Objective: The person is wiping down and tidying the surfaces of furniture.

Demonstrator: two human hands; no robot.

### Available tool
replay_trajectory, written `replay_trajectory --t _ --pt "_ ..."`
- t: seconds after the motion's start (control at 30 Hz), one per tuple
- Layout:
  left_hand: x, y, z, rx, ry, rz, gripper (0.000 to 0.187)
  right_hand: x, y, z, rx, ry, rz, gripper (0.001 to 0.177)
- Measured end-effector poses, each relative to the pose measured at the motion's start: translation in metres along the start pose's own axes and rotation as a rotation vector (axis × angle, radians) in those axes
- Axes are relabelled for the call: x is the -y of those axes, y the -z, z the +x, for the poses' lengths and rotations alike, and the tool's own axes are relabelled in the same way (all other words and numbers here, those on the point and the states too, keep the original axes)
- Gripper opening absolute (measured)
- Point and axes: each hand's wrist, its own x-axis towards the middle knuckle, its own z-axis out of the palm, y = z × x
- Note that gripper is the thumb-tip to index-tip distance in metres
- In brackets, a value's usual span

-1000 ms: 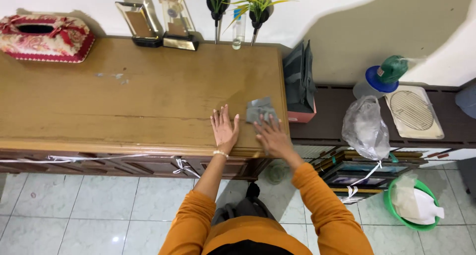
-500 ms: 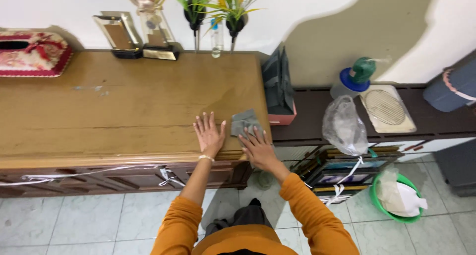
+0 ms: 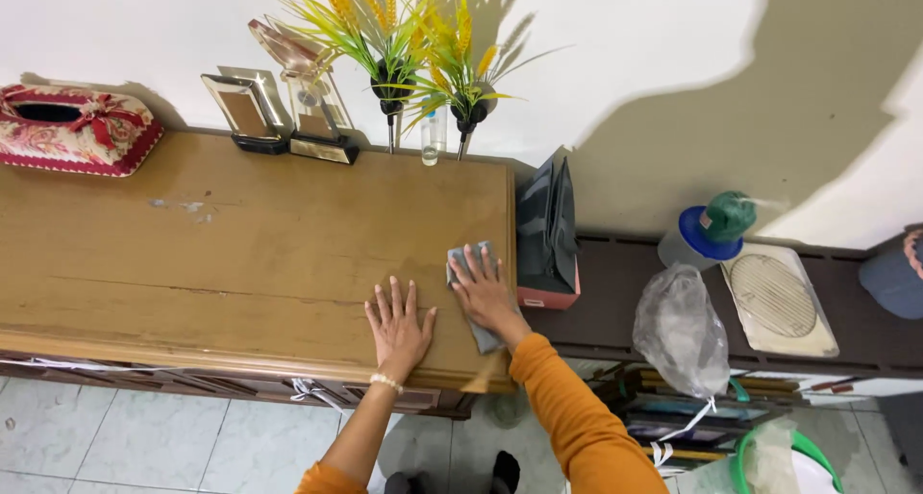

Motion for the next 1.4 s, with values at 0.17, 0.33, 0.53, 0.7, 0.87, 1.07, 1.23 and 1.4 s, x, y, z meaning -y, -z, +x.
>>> replay_trajectory --t 0.17,0.33,0.53,0.7,0.87,1.07,1.23,1.4 --pt "-0.007 0.013 -0.003 -0.029 0.016 -0.001 0.075 -0.055 -0.014 0.057 0.048 -0.088 0.002 0.059" --pt "-0.01 0.022 0.004 -0.055 0.051 -0.008 0.075 -0.109 -0.051 0.12 0.038 -0.149 -0.03 0.061" --pt "-0.01 0.027 0.008 -0.068 0.083 -0.041 0.076 -0.149 -0.067 0.178 0.078 -0.214 -0.083 0.061" --pt "-0.01 0.034 0.009 -0.001 0.086 -0.103 0.078 -0.167 -0.076 0.21 0.121 -0.296 -0.066 0.063" --pt "-0.008 0.028 0.004 0.004 0.096 -0.152 0.073 -0.149 -0.061 0.202 0.14 -0.293 -0.042 0.063" --pt "-0.004 0.01 0.0 -0.1 0.067 -0.144 0.066 -0.105 -0.058 0.171 0.15 -0.326 -0.06 0.064" --pt "-0.003 0.015 -0.001 -0.118 0.076 -0.168 0.069 -0.056 -0.065 0.139 0.125 -0.258 -0.031 0.063" --pt "-0.003 0.028 -0.001 -0.14 0.088 -0.329 0.082 -0.008 -0.077 0.107 0.005 -0.127 -0.116 0.062"
